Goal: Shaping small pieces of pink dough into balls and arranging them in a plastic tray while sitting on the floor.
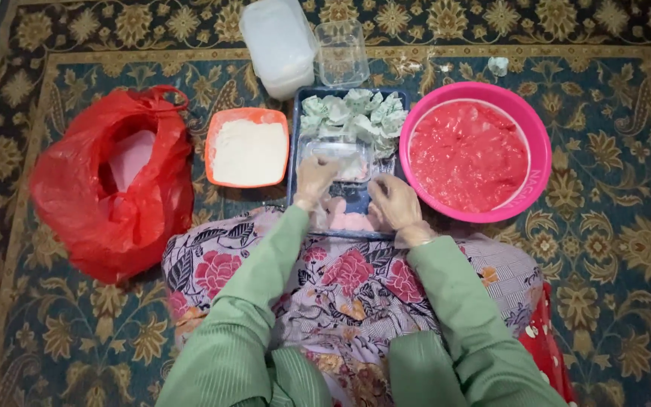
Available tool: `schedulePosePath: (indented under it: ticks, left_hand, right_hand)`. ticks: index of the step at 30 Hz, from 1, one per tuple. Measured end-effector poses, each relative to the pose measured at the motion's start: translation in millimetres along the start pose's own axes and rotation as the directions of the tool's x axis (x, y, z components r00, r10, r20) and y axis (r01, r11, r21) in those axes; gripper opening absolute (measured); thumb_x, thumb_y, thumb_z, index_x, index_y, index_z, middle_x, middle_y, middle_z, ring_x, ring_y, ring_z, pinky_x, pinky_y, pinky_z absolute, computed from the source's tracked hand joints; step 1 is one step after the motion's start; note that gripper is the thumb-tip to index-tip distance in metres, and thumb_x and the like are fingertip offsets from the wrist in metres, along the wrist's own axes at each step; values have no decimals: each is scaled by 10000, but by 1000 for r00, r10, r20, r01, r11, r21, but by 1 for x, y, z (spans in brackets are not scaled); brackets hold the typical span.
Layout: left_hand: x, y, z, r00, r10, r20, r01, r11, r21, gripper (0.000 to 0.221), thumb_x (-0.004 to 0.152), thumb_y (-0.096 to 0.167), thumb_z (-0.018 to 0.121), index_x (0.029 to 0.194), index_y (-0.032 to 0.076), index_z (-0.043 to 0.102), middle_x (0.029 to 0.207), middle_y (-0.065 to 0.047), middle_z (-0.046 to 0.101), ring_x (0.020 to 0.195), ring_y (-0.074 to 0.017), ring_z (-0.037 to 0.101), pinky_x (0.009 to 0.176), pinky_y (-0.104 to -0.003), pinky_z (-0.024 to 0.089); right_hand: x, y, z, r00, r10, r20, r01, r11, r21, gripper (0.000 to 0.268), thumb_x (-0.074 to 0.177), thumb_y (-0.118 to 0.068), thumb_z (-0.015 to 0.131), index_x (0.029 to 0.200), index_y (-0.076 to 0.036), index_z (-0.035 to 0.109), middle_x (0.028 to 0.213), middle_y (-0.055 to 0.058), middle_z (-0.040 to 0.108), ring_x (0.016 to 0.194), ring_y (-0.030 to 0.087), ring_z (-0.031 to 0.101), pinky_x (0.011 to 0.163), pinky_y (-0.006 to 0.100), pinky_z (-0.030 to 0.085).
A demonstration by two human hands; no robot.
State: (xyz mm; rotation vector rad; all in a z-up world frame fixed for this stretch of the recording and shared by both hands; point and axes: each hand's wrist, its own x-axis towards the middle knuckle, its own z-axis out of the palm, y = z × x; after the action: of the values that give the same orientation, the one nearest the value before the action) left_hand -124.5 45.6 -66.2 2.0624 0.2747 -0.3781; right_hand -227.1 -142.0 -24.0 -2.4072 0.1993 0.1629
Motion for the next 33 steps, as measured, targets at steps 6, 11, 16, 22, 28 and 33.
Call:
schedulePosePath:
  ticks: [6, 11, 16, 22, 28, 33]
  left_hand:
    - [-14, -59, 46, 995, 14, 100, -9, 998, -55, 246, 691, 341, 782, 746, 104, 749, 793, -152, 726, 874, -299, 729, 760, -405, 565]
    - [-26, -76, 73, 991, -85, 100, 119, 903, -412, 591, 661, 128, 816, 1241, 99, 711, 1027, -163, 666, 921, -230, 702, 650, -358, 596]
    - [-32, -99, 98, 863, 506, 1, -402, 687, -606, 645, 862, 100, 747, 1440, -31, 491, 1292, -246, 578, 1187, -283, 591, 986, -349, 506]
    - [-45, -110, 74, 905, 319, 281, 161, 355, -921, 532, 880, -80, 682, 1391, -51, 537, 1242, -238, 647, 1102, -342, 668, 883, -507, 607]
    - [-33, -126, 64, 886, 244, 394, 393, 55, -918, 297, 993, 114, 613, 1282, 46, 597, 1307, -148, 656, 1174, -352, 609, 982, -590, 506]
    - [5, -176, 86, 891, 179, 417, 414, 59, -908, 322, 1036, 214, 568, 1335, 95, 563, 1439, -126, 598, 1319, -372, 531, 1100, -661, 411]
  right_hand:
    - [-11, 10, 4, 997, 14, -76, -3, 990, 139, 423, 983, -522, 638, 1163, -152, 733, 1087, 131, 759, 1080, 341, 700, 962, 487, 561]
    - [3, 38, 22, 999, 24, -31, -19, 988, 153, 288, 929, -453, 663, 1007, -182, 723, 944, 133, 737, 1011, 345, 689, 910, 488, 553]
    - [0, 33, 35, 999, -39, 10, 36, 980, 194, 315, 919, -453, 665, 942, -142, 711, 887, 151, 716, 955, 374, 675, 835, 501, 546]
    - [-1, 21, 31, 992, 92, 84, -70, 970, -232, 403, 971, -428, 490, 1209, -160, 675, 1103, 176, 724, 1062, 382, 714, 951, 517, 579]
    - [0, 18, 52, 979, 97, 179, -11, 903, -430, 419, 944, -302, 509, 1248, -49, 649, 1045, 210, 724, 1016, 420, 743, 887, 541, 600]
    - [8, 33, 71, 986, -82, 145, 130, 924, -360, 436, 890, -390, 627, 1291, -222, 661, 1176, 138, 680, 1090, 378, 722, 909, 501, 607]
